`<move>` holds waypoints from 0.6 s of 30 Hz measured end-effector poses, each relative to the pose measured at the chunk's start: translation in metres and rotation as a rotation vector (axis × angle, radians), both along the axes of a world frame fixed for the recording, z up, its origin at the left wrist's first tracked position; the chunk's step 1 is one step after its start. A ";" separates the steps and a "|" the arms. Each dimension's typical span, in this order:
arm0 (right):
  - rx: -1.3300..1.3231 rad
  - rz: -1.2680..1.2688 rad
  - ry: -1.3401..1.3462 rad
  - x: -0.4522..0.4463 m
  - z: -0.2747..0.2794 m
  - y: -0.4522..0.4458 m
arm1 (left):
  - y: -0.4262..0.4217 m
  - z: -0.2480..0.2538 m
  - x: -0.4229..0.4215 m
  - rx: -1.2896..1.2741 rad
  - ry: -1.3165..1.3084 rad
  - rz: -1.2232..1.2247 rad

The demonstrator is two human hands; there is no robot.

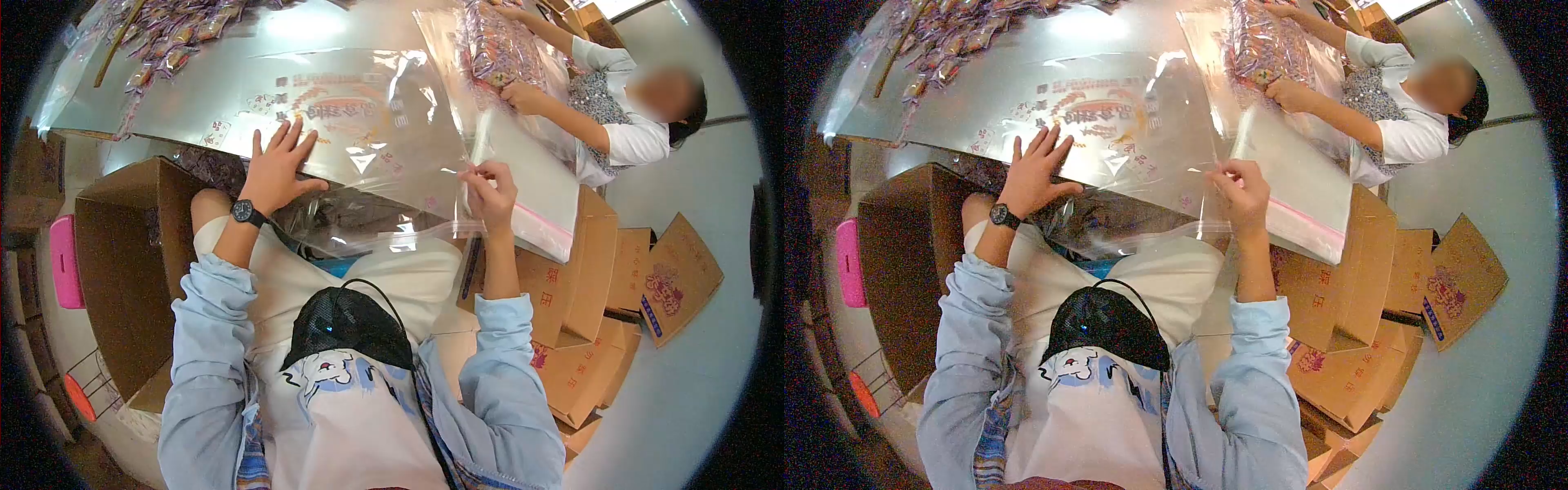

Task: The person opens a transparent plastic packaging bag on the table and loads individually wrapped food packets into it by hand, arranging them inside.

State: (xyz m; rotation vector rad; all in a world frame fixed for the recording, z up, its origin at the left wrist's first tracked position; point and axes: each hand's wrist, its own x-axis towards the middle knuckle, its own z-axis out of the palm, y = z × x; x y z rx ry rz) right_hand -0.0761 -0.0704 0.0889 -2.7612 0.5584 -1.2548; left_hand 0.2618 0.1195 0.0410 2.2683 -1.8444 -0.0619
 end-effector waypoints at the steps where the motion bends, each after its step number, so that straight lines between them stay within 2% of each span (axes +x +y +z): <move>1: 0.020 -0.051 0.009 -0.001 0.001 0.001 | 0.002 0.001 0.001 0.022 -0.009 0.037; 3: 0.048 -0.141 0.024 0.002 0.007 -0.001 | 0.002 0.004 0.004 0.053 -0.029 0.121; 6: 0.163 -0.074 0.003 0.016 0.025 0.010 | -0.001 0.007 0.009 0.071 -0.036 0.222; 9: 0.188 0.106 0.156 0.044 0.046 0.027 | -0.007 0.010 0.008 0.056 -0.047 0.308; 11: 0.277 0.178 0.207 0.068 0.037 0.035 | -0.015 0.015 0.005 0.079 -0.034 0.385; 12: 0.321 0.216 0.233 0.080 0.031 0.038 | -0.017 0.017 0.003 0.003 -0.073 0.400; 15: 0.243 0.217 0.395 0.104 -0.015 0.027 | -0.031 0.025 0.011 0.084 0.045 0.426; 18: 0.228 0.193 0.452 0.121 -0.050 0.007 | -0.031 0.024 0.028 -0.022 -0.006 0.390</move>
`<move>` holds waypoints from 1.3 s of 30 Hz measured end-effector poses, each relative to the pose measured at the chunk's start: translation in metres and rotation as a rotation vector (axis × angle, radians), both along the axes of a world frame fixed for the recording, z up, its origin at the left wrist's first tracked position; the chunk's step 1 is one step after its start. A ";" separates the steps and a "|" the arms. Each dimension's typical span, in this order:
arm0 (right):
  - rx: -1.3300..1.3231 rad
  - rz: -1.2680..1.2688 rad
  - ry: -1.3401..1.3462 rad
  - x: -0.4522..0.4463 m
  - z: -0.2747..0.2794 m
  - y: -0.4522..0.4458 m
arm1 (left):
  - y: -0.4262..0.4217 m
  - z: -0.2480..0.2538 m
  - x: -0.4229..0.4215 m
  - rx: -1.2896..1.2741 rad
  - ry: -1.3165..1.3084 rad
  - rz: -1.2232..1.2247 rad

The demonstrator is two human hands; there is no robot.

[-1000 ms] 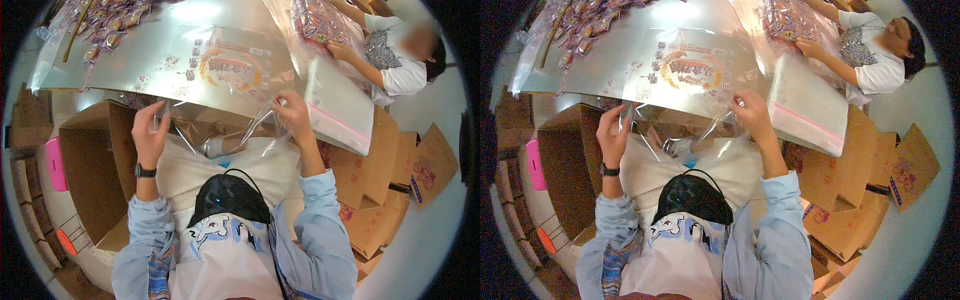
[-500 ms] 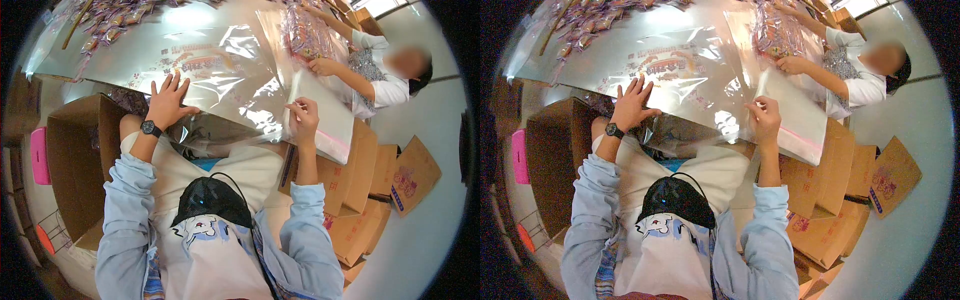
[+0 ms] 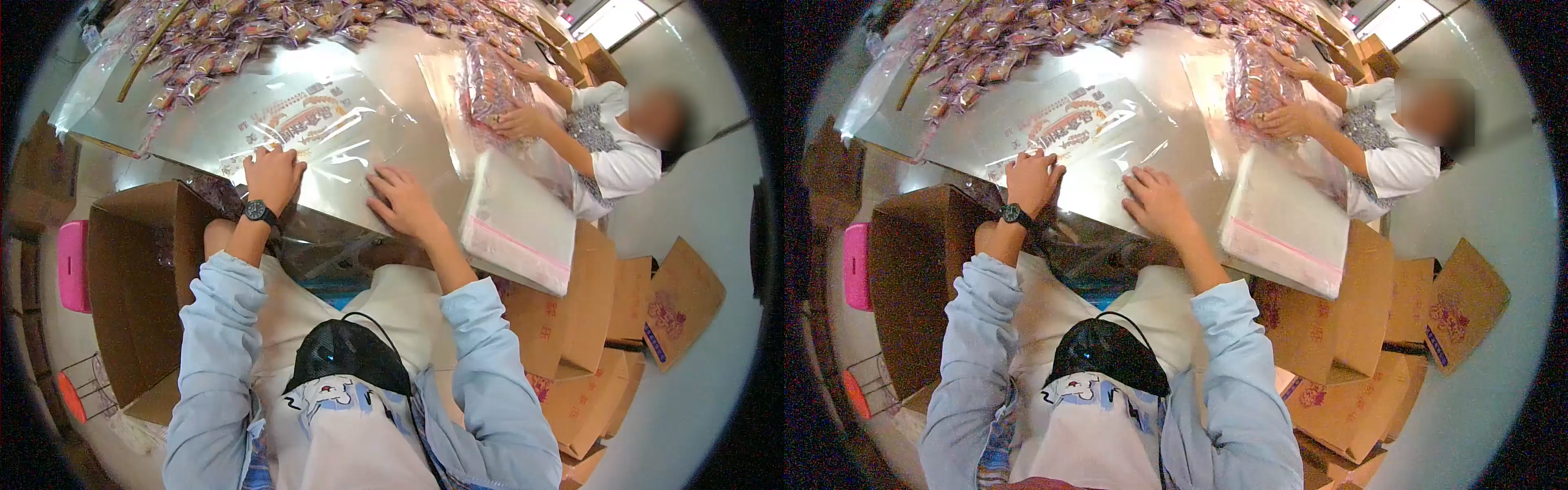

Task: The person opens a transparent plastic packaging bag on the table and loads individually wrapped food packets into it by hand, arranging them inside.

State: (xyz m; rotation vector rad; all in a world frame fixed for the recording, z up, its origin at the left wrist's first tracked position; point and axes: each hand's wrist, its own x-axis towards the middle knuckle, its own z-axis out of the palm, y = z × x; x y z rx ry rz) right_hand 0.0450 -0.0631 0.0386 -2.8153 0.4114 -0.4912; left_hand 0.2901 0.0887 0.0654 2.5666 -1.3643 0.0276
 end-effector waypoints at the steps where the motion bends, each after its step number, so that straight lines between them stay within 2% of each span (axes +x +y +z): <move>1: 0.036 -0.010 -0.028 0.002 -0.008 -0.005 | 0.003 -0.006 0.006 -0.007 0.008 -0.007; 3: 0.113 -0.040 -0.077 0.004 -0.014 -0.012 | 0.009 -0.012 0.013 -0.040 0.004 0.042; 5: 0.058 -0.058 -0.057 0.009 -0.017 -0.012 | 0.009 -0.033 0.024 -0.074 -0.074 0.062; 6: 0.034 -0.070 -0.042 0.013 -0.017 -0.010 | 0.008 -0.021 0.017 0.019 -0.080 0.016; 9: 0.032 -0.141 0.000 0.031 -0.017 -0.006 | 0.006 -0.016 -0.006 -0.037 0.082 -0.353; 11: 0.033 -0.157 -0.002 0.025 -0.013 -0.006 | -0.004 -0.008 -0.017 0.020 0.158 -0.337; 15: 0.085 -0.186 -0.076 0.024 -0.012 -0.007 | -0.021 -0.027 0.012 -0.121 0.262 -0.333; 17: 0.133 -0.212 -0.110 0.020 -0.017 -0.010 | -0.019 -0.025 0.008 -0.039 0.239 -0.304; 20: 0.176 -0.239 -0.148 0.021 -0.027 -0.010 | -0.013 -0.016 -0.002 -0.076 0.206 -0.390; 25: 0.170 -0.254 -0.158 0.018 -0.027 -0.011 | -0.015 -0.013 -0.005 -0.223 -0.153 -0.590; 27: 0.153 -0.226 -0.171 0.022 -0.025 -0.013 | -0.022 -0.008 0.003 -0.055 -0.033 -0.500; 28: 0.122 -0.214 -0.151 0.025 -0.022 -0.014 | -0.023 -0.002 0.011 -0.187 0.013 -0.505; 31: 0.075 -0.208 -0.102 0.024 -0.013 -0.011 | -0.026 0.032 0.020 -0.436 0.263 -0.291; 32: 0.091 -0.203 -0.099 0.025 -0.014 -0.010 | -0.026 0.041 0.026 -0.452 0.249 -0.260; 35: 0.110 -0.160 -0.071 0.027 -0.015 -0.018 | -0.014 0.064 0.034 -0.248 0.217 -0.381; 36: 0.105 -0.136 -0.059 0.029 -0.013 -0.025 | -0.010 0.059 0.039 -0.297 0.270 -0.486; 39: 0.060 -0.102 0.010 0.048 0.000 -0.060 | 0.001 0.067 0.053 -0.240 0.526 -0.553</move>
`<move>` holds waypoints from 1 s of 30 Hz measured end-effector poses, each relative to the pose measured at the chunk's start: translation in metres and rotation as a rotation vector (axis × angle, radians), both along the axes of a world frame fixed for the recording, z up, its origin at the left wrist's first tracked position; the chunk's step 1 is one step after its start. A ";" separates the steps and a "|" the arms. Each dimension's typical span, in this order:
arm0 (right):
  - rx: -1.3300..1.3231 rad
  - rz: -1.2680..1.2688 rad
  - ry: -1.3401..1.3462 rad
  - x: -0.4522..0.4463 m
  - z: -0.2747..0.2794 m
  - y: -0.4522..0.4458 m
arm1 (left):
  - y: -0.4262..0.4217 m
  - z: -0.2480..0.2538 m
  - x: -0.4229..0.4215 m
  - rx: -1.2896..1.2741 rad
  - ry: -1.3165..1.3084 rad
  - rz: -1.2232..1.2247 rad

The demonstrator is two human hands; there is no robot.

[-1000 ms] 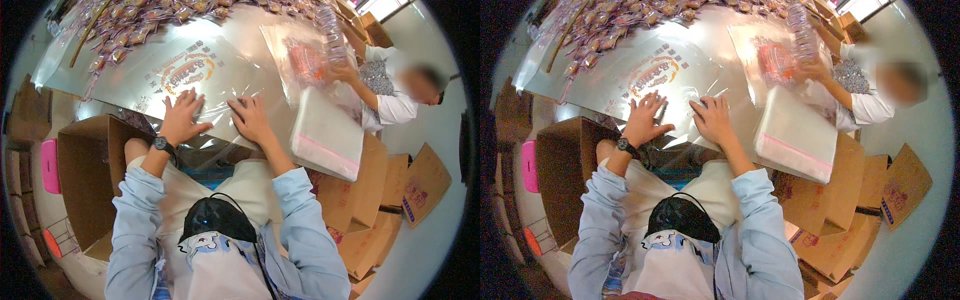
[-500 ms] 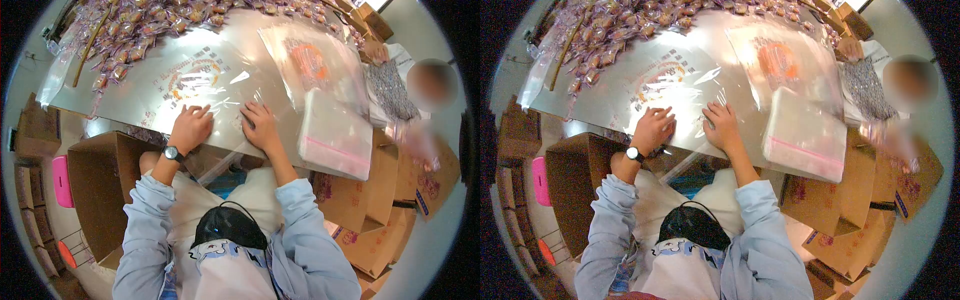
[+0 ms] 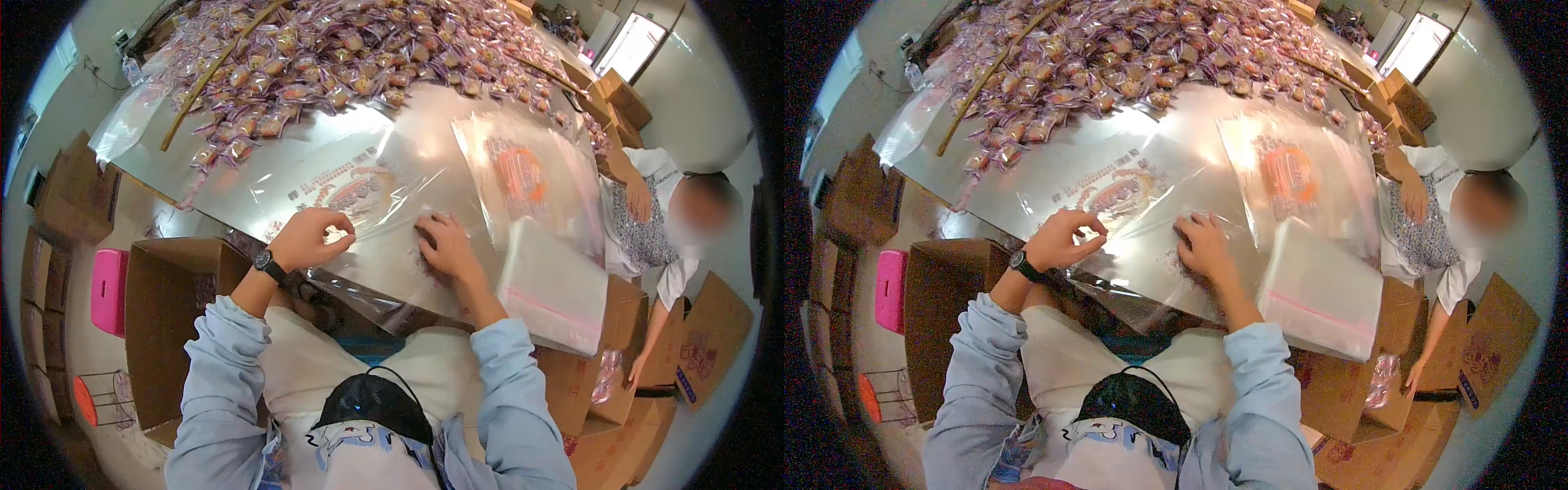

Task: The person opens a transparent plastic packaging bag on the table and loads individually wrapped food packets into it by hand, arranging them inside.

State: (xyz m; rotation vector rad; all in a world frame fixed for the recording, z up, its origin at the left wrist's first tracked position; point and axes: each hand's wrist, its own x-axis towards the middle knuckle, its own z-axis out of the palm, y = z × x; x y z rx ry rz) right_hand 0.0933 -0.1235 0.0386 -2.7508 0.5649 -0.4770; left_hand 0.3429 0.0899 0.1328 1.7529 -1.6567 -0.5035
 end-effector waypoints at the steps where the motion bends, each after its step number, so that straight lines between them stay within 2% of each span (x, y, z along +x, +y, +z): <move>1: -0.016 -0.010 -0.005 0.008 0.005 -0.009 | 0.004 -0.007 0.010 0.050 -0.031 0.061; 4: 0.030 -0.065 -0.075 0.028 0.023 -0.022 | -0.001 -0.048 0.044 -0.239 -0.296 0.117; 5: 0.097 -0.090 -0.132 0.035 0.036 -0.023 | 0.001 -0.054 0.051 -0.076 -0.353 0.158; 8: 0.192 -0.177 -0.207 0.049 0.050 -0.032 | 0.003 -0.088 0.072 0.031 -0.562 0.241; 10: 0.166 -0.185 -0.213 0.058 0.050 -0.050 | 0.005 -0.107 0.075 0.056 -0.522 0.305; 12: 0.089 -0.146 -0.214 0.074 0.047 -0.078 | 0.001 -0.100 0.070 0.063 -0.522 0.334; 15: -0.142 -0.255 -0.204 0.118 0.046 -0.100 | 0.003 -0.098 0.069 0.030 -0.476 0.376; 18: -0.059 -0.333 -0.237 0.179 0.049 -0.127 | 0.001 -0.100 0.073 -0.073 -0.422 0.418; 21: -0.030 -0.415 -0.126 0.241 0.059 -0.144 | -0.001 -0.104 0.075 -0.005 -0.412 0.441; 24: -0.034 -0.375 0.010 0.302 0.069 -0.154 | -0.002 -0.101 0.076 -0.052 -0.423 0.427; 30: -0.167 -0.141 -0.056 0.426 0.069 -0.148 | -0.005 -0.098 0.081 -0.024 -0.424 0.424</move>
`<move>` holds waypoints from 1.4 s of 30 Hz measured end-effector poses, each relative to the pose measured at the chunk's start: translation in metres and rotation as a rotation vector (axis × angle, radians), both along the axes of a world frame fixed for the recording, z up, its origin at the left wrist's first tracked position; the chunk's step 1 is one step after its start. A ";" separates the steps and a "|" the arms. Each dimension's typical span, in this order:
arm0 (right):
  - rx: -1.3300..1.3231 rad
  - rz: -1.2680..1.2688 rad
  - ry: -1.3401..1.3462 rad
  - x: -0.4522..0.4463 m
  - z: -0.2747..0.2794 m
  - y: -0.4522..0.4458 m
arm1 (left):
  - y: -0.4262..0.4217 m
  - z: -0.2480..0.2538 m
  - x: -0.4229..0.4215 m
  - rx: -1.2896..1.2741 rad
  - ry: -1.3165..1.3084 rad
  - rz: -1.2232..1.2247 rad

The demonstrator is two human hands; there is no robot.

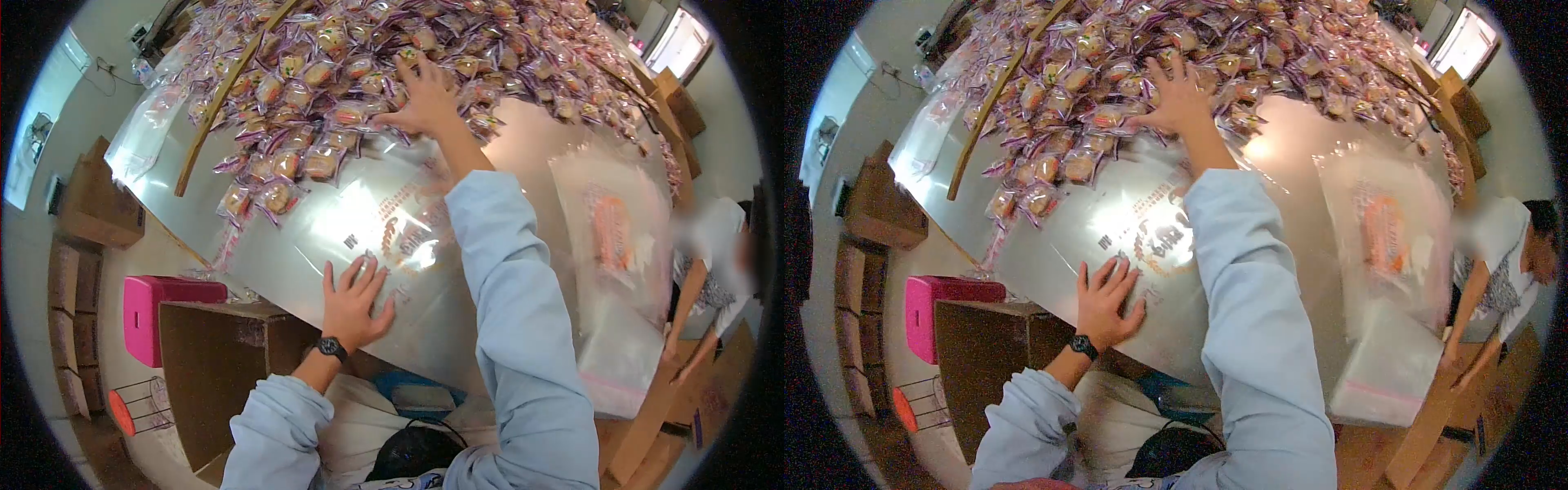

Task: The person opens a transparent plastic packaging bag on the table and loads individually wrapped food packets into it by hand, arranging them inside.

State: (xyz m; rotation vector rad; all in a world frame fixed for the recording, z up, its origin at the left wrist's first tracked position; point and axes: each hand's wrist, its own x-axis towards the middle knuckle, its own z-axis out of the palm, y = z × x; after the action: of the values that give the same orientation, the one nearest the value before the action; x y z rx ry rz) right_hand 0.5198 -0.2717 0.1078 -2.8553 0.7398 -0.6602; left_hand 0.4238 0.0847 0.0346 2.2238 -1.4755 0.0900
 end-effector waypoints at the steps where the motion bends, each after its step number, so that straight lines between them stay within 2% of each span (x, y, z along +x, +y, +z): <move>1: 0.008 0.067 -0.023 0.020 0.003 0.005 | -0.001 0.001 0.001 0.011 -0.002 0.005; 5: 0.042 0.304 -0.025 0.093 0.001 0.044 | -0.003 0.000 0.003 0.024 0.020 -0.008; 8: 0.045 0.259 0.239 0.114 -0.019 0.080 | -0.005 0.004 0.004 0.054 0.022 -0.008; 13: -0.104 0.101 0.082 0.128 -0.037 0.073 | -0.004 0.002 0.002 0.071 0.006 -0.002; 16: 0.038 0.133 0.179 0.124 -0.026 0.066 | -0.005 0.003 0.006 0.046 0.011 -0.009; 20: -0.046 0.060 0.201 0.114 -0.033 0.056 | -0.004 0.004 0.003 0.044 0.020 0.004; 24: -0.198 0.076 -0.004 0.095 -0.036 0.040 | -0.003 0.002 0.006 0.035 0.027 0.005; 27: -0.324 0.177 -0.323 0.095 -0.024 0.029 | 0.000 0.000 0.004 0.031 0.033 0.007; 31: -0.192 0.300 -0.361 0.132 0.013 0.023 | 0.001 -0.002 0.007 0.060 0.038 -0.001; 34: -0.117 0.236 -0.032 0.158 0.006 0.019 | 0.001 -0.004 0.007 0.061 0.052 -0.012; 37: -0.089 0.188 0.148 0.172 0.002 0.025 | -0.001 -0.006 0.011 0.054 0.061 -0.025; 40: -0.133 0.160 0.223 0.180 0.000 0.032 | -0.001 -0.001 0.009 0.069 0.073 -0.027; 42: -0.123 0.143 0.177 0.182 -0.003 0.036 | -0.003 0.003 0.011 0.074 0.058 -0.038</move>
State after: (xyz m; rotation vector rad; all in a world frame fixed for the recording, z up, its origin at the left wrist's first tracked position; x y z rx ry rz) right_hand 0.7021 -0.2358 0.1053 -3.0740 0.5256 -0.4531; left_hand 0.4352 0.0815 0.0380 2.2360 -1.5115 -0.0422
